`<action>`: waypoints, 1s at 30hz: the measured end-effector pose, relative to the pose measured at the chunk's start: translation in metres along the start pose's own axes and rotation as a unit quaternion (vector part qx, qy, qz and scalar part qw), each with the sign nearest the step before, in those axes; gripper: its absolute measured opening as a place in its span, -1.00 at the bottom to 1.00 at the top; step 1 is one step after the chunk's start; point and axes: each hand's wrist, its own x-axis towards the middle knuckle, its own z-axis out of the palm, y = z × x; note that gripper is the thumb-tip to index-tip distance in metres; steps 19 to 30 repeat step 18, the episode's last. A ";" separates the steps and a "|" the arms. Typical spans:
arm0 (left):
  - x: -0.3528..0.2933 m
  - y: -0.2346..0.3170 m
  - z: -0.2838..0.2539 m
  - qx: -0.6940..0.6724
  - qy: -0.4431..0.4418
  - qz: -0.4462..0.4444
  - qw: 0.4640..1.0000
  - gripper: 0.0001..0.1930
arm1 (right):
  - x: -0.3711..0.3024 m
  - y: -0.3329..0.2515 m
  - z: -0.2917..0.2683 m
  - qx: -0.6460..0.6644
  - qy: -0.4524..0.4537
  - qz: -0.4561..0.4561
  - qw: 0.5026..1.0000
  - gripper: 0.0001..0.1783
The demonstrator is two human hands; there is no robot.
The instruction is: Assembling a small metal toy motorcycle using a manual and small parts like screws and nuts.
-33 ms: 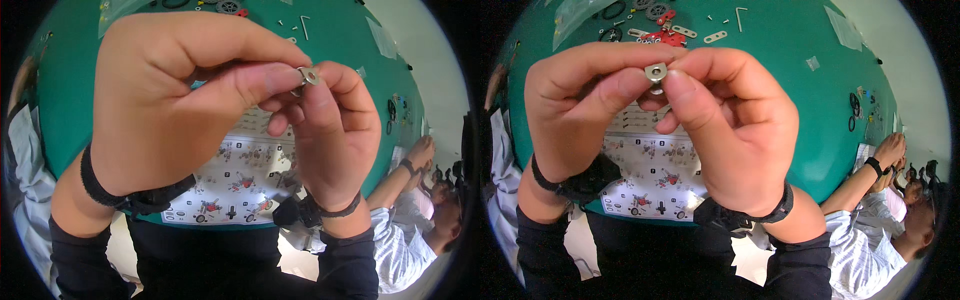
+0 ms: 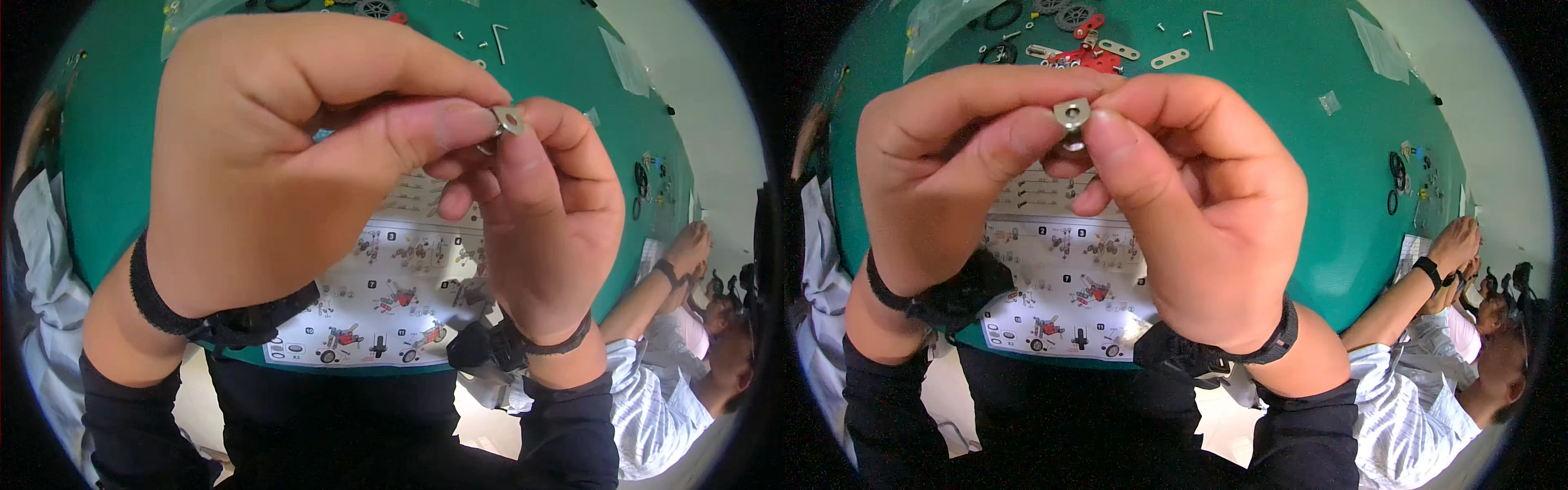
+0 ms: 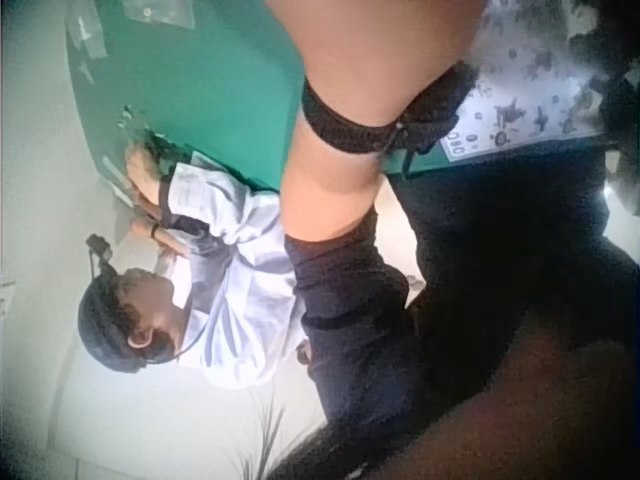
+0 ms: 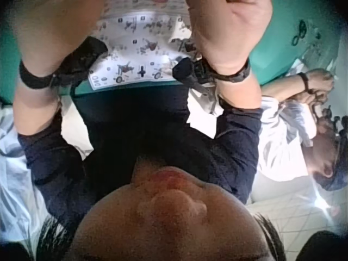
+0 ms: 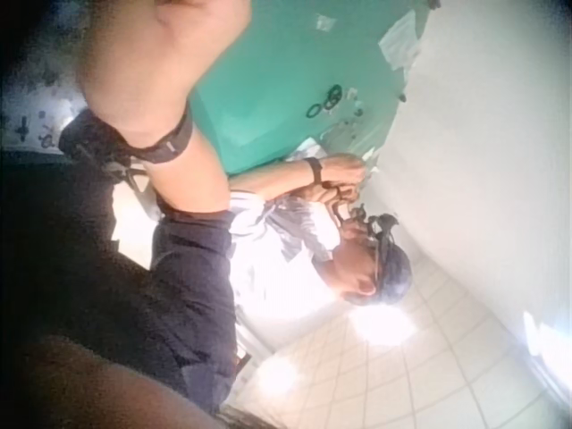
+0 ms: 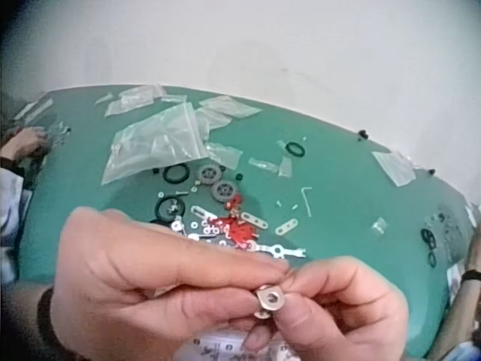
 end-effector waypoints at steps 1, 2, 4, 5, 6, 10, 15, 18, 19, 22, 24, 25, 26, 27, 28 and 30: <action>0.000 0.004 0.000 0.002 -0.005 -0.022 1.000 -0.77 | 0.001 0.000 -0.001 0.003 0.000 0.002 1.000 -0.78; 0.002 0.010 0.000 0.004 -0.010 -0.043 0.999 -0.77 | 0.002 0.001 -0.001 0.000 -0.003 0.013 1.000 -0.78; 0.017 0.029 -0.010 0.128 -0.084 -0.048 0.987 -0.77 | 0.003 -0.003 -0.002 -0.010 -0.002 0.027 1.000 -0.78; 0.018 0.030 -0.012 0.143 -0.095 -0.046 0.984 -0.77 | 0.004 -0.005 0.000 -0.002 0.007 0.050 0.999 -0.78; 0.018 0.029 -0.012 0.157 -0.108 -0.042 0.981 -0.77 | 0.004 -0.006 0.000 0.005 0.018 0.073 0.997 -0.77; 0.018 0.027 -0.010 0.124 -0.104 -0.059 0.985 -0.78 | 0.006 -0.007 -0.006 0.036 0.011 0.108 0.993 -0.76; 0.016 0.028 -0.010 0.196 -0.092 -0.025 0.976 -0.79 | 0.007 -0.009 -0.007 0.113 0.010 0.165 0.980 -0.73; 0.017 0.028 -0.014 0.232 -0.109 -0.004 0.967 -0.78 | 0.007 -0.009 -0.010 0.131 -0.002 0.172 0.976 -0.70; 0.017 0.028 -0.014 0.232 -0.109 -0.004 0.967 -0.78 | 0.007 -0.009 -0.010 0.131 -0.002 0.172 0.976 -0.70; 0.017 0.028 -0.014 0.232 -0.109 -0.004 0.967 -0.78 | 0.007 -0.009 -0.010 0.131 -0.002 0.172 0.976 -0.70; 0.017 0.028 -0.014 0.232 -0.109 -0.004 0.967 -0.78 | 0.007 -0.009 -0.010 0.131 -0.002 0.172 0.976 -0.70; 0.017 0.028 -0.014 0.232 -0.109 -0.004 0.967 -0.78 | 0.007 -0.009 -0.010 0.131 -0.002 0.172 0.976 -0.70; 0.017 0.028 -0.014 0.232 -0.109 -0.004 0.967 -0.78 | 0.007 -0.009 -0.010 0.131 -0.002 0.172 0.976 -0.70; 0.017 0.028 -0.014 0.232 -0.109 -0.004 0.967 -0.78 | 0.007 -0.009 -0.010 0.131 -0.002 0.172 0.976 -0.70; 0.017 0.028 -0.014 0.232 -0.109 -0.004 0.967 -0.78 | 0.007 -0.009 -0.010 0.131 -0.002 0.172 0.976 -0.70; 0.017 0.028 -0.014 0.232 -0.109 -0.004 0.967 -0.78 | 0.007 -0.009 -0.010 0.131 -0.002 0.172 0.976 -0.70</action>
